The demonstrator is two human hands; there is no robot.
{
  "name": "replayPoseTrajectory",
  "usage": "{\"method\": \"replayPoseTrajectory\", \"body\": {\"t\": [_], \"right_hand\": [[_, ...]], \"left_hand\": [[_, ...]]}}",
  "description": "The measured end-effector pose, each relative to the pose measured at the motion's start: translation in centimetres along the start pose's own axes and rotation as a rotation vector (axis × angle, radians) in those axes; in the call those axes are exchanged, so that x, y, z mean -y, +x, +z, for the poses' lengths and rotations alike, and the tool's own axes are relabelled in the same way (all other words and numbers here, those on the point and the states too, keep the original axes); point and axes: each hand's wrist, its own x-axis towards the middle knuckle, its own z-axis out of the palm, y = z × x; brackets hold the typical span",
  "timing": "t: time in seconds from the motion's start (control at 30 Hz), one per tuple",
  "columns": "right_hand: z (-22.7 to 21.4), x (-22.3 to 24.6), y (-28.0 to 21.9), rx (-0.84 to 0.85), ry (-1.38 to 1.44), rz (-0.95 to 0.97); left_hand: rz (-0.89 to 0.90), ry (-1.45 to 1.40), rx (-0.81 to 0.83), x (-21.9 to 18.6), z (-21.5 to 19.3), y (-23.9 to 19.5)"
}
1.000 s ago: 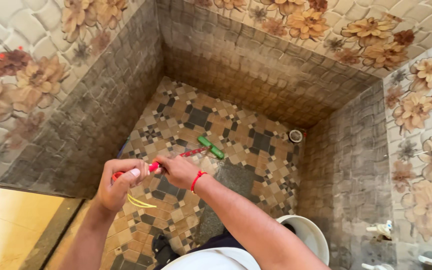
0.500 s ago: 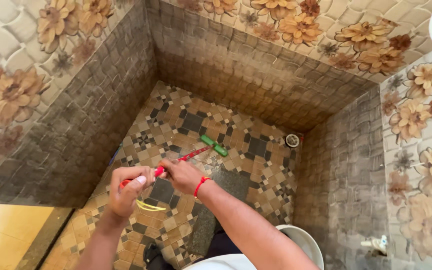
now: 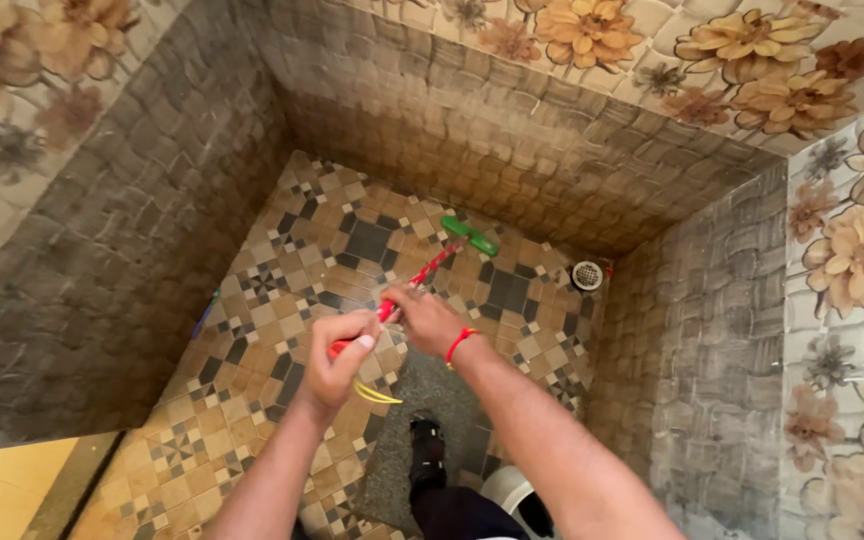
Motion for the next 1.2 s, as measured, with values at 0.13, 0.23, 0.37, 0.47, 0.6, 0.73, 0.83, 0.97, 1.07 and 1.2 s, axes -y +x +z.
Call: {"method": "replayPoseTrajectory", "body": {"t": [0.13,0.23,0.37,0.47,0.6,0.73,0.83,0.97,1.07,1.2], "right_hand": [[-2.9,-4.6,-0.3,0.115,0.047,0.072],[-3.8,-6.8,-0.2,0.011,0.015,-0.036],[-3.9,-7.0,-0.1,-0.001,0.086,0.002],[-3.6,-5.6,-0.2,-0.005,0.114,0.031],[-1.9,-3.6,-1.8,-0.022,0.108,-0.012],[0.7,0.0,-3.0,-0.094,0.117,-0.078],[2.7,3.6,-3.3,-0.028,0.134,0.003],[5.8,8.2,-2.5,-0.043,0.145,-0.062],[7.9,12.7,-2.5,-0.07,0.098,-0.128],[10.9,18.1,-2.5,-0.013,0.118,-0.048]], "left_hand": [[0.025,0.037,0.051,3.1,3.0,2.6],[-0.005,0.042,0.049,3.9,4.7,3.8],[-0.017,0.054,0.066,3.6,4.7,4.6],[-0.006,0.093,0.112,3.0,3.7,4.3],[-0.022,0.105,0.123,1.6,2.9,1.3],[0.036,0.098,0.101,-0.6,1.1,-2.0],[0.038,0.051,0.092,-2.4,-1.3,-4.4],[-0.089,0.019,0.041,-5.0,-5.1,-7.7],[-0.089,0.022,0.066,-7.5,-8.5,-10.2],[-0.055,0.016,0.079,-9.6,-12.8,-13.9]]}}
